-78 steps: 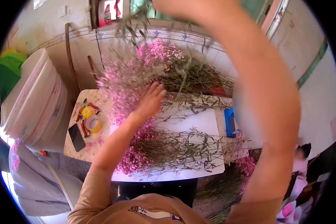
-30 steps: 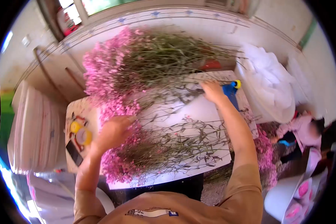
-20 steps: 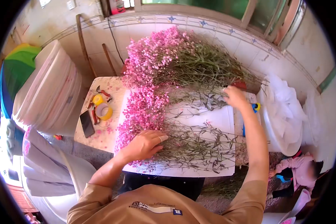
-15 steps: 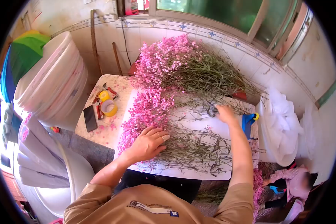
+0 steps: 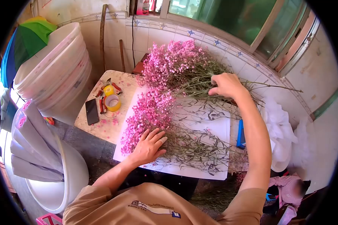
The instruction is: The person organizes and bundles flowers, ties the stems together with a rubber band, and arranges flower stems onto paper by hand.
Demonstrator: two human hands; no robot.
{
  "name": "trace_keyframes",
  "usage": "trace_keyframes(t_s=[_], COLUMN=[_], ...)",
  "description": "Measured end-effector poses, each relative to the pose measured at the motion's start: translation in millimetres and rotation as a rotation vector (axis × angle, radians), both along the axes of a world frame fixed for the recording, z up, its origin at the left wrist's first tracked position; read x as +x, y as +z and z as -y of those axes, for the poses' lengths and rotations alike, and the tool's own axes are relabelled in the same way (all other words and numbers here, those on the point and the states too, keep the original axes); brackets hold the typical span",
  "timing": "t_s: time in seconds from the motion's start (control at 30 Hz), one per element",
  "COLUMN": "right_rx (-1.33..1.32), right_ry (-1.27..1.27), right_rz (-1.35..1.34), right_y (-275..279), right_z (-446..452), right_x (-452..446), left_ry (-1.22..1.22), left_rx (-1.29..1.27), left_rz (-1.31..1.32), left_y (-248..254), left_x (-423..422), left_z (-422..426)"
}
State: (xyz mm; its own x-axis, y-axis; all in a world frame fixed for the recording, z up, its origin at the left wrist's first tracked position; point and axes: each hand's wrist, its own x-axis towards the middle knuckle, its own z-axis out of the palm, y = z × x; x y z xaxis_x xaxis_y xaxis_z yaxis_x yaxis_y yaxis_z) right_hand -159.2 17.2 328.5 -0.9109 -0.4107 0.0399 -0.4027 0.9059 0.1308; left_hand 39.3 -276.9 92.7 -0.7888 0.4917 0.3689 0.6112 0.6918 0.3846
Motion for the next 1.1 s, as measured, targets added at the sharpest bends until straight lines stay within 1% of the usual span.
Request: trace_keyframes(t_s=[0.07,0.1,0.13,0.17,0.2,0.27,0.3,0.37,0.4,0.47,0.5,0.57,0.6,0.63,0.67,0.7,0.77,0.8,0.87,0.9,0.93,0.97,1.0,1.03,1.07,1.1], right_rx=[0.079,0.065,0.071,0.124,0.177,0.178,0.175,0.191,0.208,0.108,0.116,-0.021,-0.039,-0.058,-0.051,-0.046,-0.083,-0.08,-0.111,-0.11,-0.195,-0.243,-0.226,-0.207,-0.262,-0.186], right_ry=[0.119,0.108,0.112,0.176,0.242,0.305,0.298,0.286,0.278,0.156,0.154,0.017,0.054,0.092,0.142,0.192,0.18,0.202,0.177,0.221,0.261,0.201,0.096,-0.012,-0.158,-0.256], right_rz=[-0.019,-0.119,-0.121,-0.258,-0.394,-0.563,-0.631,-0.763,-0.825,-0.885,-0.884,-1.018,-1.004,-0.99,-1.038,-1.084,-1.067,-1.127,-1.06,-1.065,-0.924,-0.797,-0.723,-0.652,-0.427,-0.204], right_y=[11,19,32,48,64,102,125,169,189,222,230,239,238,233,221,202,159,130,56,8,-35,-76,-114,-141,-153,-159], right_z=[17,27,37,46,55,72,76,71,62,37,27,6,-12,-29,-39,-50,-72,-76,-112,-140,-154,-164,-167,-163,-154,-152], right_x=[-3,-3,-2,0,5,23,32,48,54,65,73,95,101,108,118,129,154,166,180,181,186,191,198,207,215,218], left_ry=[-0.01,-0.058,-0.104,-0.13,-0.125,0.006,0.01,0.052,0.05,0.042,0.036,0.002,0.0,-0.035,-0.068,-0.066,-0.272,-0.268,-0.458,-0.569,-0.463,-0.476,-0.488,-0.481,-0.408,-0.341], left_rx=[-0.002,0.021,0.046,0.054,0.06,-0.004,0.003,-0.135,-0.129,-0.101,-0.095,-0.154,-0.15,-0.022,0.108,0.113,0.757,0.761,1.401,1.582,1.878,2.02,2.159,2.162,2.14,2.113], left_rz=[-0.014,-0.022,-0.03,-0.013,-0.016,-0.009,-0.017,0.119,0.111,0.341,0.342,0.201,0.199,0.321,0.439,0.437,0.575,0.573,0.989,1.019,0.985,1.008,1.037,1.039,0.943,0.851], left_y=[11,22,34,47,47,22,9,-13,-18,-26,-25,-16,2,31,49,54,61,68,79,78,77,62,45,45,49,51], left_x=[-7,-15,-25,-39,-57,-102,-118,-143,-148,-150,-147,-143,-136,-128,-126,-130,-132,-131,-128,-127,-123,-130,-135,-128,-116,-106], left_z=[0,-2,-3,-5,-9,-18,-18,-20,-23,-26,-27,-27,-26,-25,-26,-29,-37,-41,-40,-34,-42,-44,-46,-47,-51,-56])
